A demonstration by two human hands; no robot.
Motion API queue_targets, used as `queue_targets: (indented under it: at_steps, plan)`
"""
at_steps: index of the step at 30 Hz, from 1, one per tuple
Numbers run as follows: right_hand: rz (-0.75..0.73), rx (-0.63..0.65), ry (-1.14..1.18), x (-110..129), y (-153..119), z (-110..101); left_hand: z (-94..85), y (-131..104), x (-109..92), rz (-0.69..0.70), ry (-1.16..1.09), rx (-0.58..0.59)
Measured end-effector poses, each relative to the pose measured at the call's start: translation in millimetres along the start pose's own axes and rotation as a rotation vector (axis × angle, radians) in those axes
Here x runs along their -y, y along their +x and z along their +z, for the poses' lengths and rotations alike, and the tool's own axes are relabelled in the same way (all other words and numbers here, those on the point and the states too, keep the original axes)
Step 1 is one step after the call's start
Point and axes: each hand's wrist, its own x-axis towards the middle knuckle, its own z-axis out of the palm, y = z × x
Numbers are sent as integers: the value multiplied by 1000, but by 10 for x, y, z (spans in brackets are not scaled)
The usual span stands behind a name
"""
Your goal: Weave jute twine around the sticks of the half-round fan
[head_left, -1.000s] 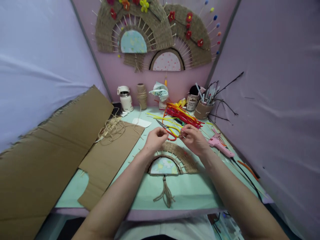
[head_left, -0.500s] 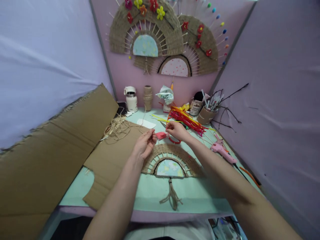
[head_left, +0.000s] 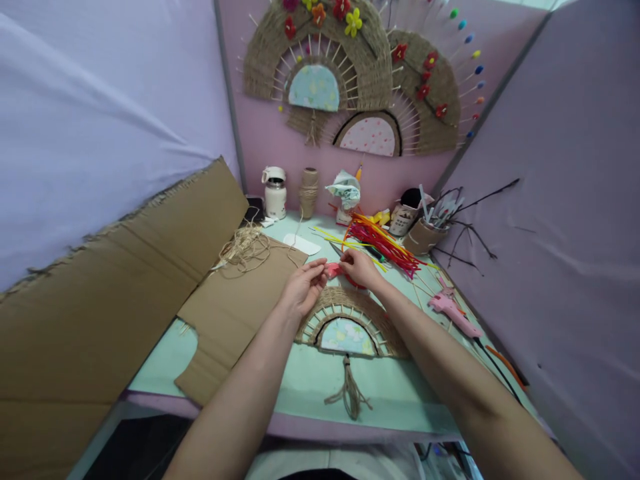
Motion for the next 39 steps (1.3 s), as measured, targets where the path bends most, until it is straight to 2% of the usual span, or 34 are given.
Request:
queue_targets:
  at_steps: [5,11,15,21,25,31,39]
  plan:
    - [-44,-43,42,-49,-45,31,-41,41,31,10,-15,-10]
    - [-129,-23,-96,-63,-98,-29,-64,42,56,15,7,32]
    - [-111,-21,-44,-49,-90,-52,-49,36,57,-3,-17,48]
    - [-62,-68,56,-53,-29,9,-23,25,60,-52,-35,2]
    - [-80,-113,6,-51,9,15,-20,21,78,-35,-17,-49]
    - [-87,11,-148,-45,-2,-10,-7,15,72,-25,-23,-57]
    - [-19,-11,-51,-41,-43,-44,1,19,64,-61,-43,-101]
